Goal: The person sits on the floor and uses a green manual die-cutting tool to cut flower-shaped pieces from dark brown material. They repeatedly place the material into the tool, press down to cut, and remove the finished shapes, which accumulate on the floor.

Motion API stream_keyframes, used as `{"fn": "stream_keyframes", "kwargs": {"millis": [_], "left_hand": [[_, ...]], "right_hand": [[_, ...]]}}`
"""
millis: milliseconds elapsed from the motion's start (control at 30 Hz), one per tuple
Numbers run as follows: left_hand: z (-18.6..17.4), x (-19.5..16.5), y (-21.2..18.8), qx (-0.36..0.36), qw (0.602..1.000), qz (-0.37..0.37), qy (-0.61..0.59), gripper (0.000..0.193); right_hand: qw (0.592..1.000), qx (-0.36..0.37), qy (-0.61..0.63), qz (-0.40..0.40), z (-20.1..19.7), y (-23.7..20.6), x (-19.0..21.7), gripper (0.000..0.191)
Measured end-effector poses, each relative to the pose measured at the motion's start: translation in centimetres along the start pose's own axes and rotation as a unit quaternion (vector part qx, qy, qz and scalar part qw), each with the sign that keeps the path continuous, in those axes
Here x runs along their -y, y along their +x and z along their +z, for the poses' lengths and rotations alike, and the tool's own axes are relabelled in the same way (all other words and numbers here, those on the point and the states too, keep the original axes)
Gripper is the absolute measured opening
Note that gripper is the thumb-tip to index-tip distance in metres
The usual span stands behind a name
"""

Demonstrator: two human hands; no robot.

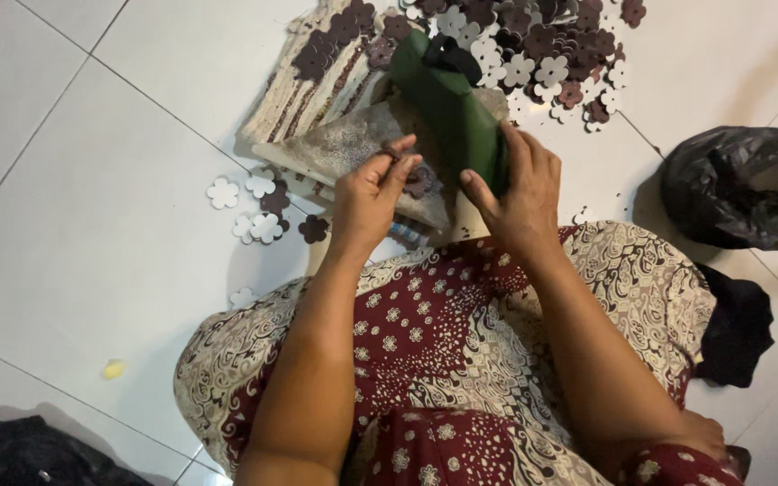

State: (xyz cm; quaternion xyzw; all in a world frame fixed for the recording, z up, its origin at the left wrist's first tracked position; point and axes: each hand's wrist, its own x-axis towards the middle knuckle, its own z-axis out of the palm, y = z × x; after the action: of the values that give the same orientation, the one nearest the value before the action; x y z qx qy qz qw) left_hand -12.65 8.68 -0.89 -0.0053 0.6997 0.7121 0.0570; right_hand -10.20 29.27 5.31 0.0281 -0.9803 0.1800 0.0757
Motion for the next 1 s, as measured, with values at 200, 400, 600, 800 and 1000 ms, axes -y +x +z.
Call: {"fn": "stream_keyframes", "kwargs": {"millis": [200,400,600,800,1000], "left_hand": [[0.6,-0.3,0.3,0.005,0.999,-0.053,0.002,0.03],[0.7,-0.5,0.3,0.003,0.999,-0.016,0.035,0.028],[0.9,-0.1,0.1,0.017,0.994,0.022,0.108,0.02],[1.1,-0.2,-0.4,0.009,0.982,0.096,0.163,0.017],[1.2,-0.6,-0.6,-0.009,0.991,0.066,0.114,0.014]], "right_hand": [[0.998,0.014,0.057,0.037,1.1,-0.3,-1.0,0.073],[0.998,0.012,0.054,0.039,1.0,-0.3,-1.2,0.073],[0.996,0.045,0.042,0.071,1.0,-0.2,-1.0,0.076],[0.997,0.028,0.031,0.061,0.8,0.0,-0.5,0.074],[0.998,0.021,-0.001,0.061,1.1,0.5,0.1,0.073]]}}
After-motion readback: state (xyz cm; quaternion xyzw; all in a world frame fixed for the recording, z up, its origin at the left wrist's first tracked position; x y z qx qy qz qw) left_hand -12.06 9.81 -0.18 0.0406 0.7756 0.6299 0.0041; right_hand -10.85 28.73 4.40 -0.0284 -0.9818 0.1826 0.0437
